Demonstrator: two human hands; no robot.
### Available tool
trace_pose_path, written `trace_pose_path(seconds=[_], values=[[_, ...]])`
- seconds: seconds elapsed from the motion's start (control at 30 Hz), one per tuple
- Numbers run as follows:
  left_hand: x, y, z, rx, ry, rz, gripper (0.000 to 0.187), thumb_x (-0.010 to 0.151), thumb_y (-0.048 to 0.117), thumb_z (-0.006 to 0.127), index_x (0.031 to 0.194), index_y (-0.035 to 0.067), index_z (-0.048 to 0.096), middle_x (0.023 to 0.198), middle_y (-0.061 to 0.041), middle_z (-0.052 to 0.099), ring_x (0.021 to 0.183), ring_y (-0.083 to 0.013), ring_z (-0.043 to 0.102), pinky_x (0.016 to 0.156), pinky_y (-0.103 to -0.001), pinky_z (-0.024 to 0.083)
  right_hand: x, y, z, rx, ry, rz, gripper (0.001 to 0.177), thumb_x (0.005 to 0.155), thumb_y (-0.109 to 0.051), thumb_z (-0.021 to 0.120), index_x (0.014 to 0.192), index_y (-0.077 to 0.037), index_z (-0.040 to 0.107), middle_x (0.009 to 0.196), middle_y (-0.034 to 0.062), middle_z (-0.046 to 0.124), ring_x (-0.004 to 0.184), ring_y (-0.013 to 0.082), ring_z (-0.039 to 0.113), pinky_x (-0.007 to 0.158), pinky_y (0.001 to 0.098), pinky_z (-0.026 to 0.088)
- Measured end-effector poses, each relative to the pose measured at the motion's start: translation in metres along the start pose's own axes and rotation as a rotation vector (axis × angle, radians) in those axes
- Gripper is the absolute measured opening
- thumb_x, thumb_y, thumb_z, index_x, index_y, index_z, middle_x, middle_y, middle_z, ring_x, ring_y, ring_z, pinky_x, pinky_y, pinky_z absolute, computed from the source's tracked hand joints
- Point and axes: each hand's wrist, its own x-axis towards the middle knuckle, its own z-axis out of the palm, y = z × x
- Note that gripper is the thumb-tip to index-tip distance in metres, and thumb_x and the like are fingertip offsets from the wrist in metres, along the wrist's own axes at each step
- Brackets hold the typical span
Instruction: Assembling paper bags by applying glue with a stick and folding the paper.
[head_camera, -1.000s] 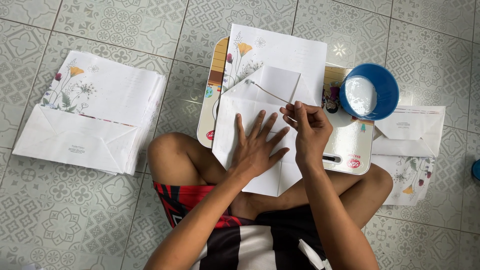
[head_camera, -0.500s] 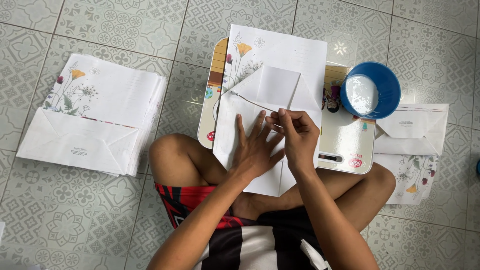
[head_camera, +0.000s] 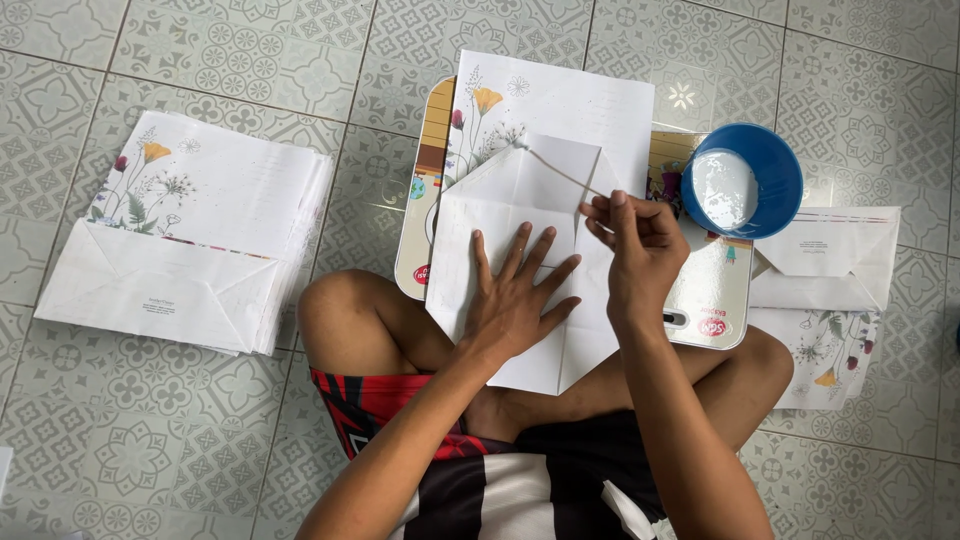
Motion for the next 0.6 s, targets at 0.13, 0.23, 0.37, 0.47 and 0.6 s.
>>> trace_pose_path(seconds=[0.13, 0.23, 0.37, 0.47, 0.6], values=[[0.001, -0.001, 0.002, 0.0, -0.017, 0.002, 0.052, 0.102, 0.059, 0.036, 0.143, 0.034, 0.055, 0.157, -0.011, 0.044, 0.151, -0.0343, 0.029, 0.11, -0.082, 0.001, -0.018, -0.003, 0.014, 0.027, -0.022, 0.076, 0.016, 0.105, -0.015, 0.065, 0.101, 0.0, 0.066, 0.095, 0.02, 0.075, 0.089, 0.0272, 0.078, 0.079, 0.04, 0.067], [0.001, -0.002, 0.005, -0.014, -0.023, -0.007, 0.051, 0.101, 0.058, 0.039, 0.145, 0.035, 0.051, 0.152, -0.012, 0.049, 0.151, -0.0346, 0.031, 0.11, -0.082, -0.001, -0.023, 0.003, 0.02, 0.057, -0.056, 0.122, 0.016, 0.103, -0.013, 0.067, 0.098, 0.002, 0.066, 0.093, 0.0205, 0.075, 0.089, 0.0284, 0.079, 0.079, 0.0408, 0.067], [0.001, -0.002, 0.002, -0.033, -0.018, 0.005, 0.052, 0.102, 0.06, 0.038, 0.144, 0.034, 0.053, 0.156, -0.011, 0.044, 0.15, -0.0347, 0.03, 0.109, -0.083, 0.002, -0.009, 0.006, 0.013, 0.011, -0.002, 0.059, 0.017, 0.104, -0.015, 0.067, 0.099, 0.001, 0.067, 0.093, 0.0198, 0.075, 0.088, 0.0267, 0.078, 0.078, 0.0407, 0.067], [0.001, -0.001, -0.001, -0.024, -0.027, 0.01, 0.052, 0.101, 0.061, 0.038, 0.144, 0.035, 0.053, 0.157, -0.011, 0.043, 0.151, -0.0346, 0.03, 0.109, -0.083, 0.002, 0.003, 0.002, 0.0, 0.013, 0.031, 0.012, 0.016, 0.105, -0.015, 0.067, 0.1, 0.0, 0.066, 0.094, 0.0191, 0.075, 0.089, 0.0272, 0.078, 0.08, 0.0409, 0.067], [0.003, 0.0, -0.004, 0.0, -0.053, 0.021, 0.053, 0.101, 0.061, 0.038, 0.145, 0.035, 0.053, 0.158, -0.012, 0.042, 0.151, -0.0352, 0.029, 0.107, -0.084, 0.001, 0.009, -0.005, -0.022, 0.009, 0.097, -0.013, 0.015, 0.106, -0.016, 0.066, 0.103, -0.002, 0.065, 0.097, 0.0167, 0.076, 0.092, 0.025, 0.079, 0.082, 0.0388, 0.067]])
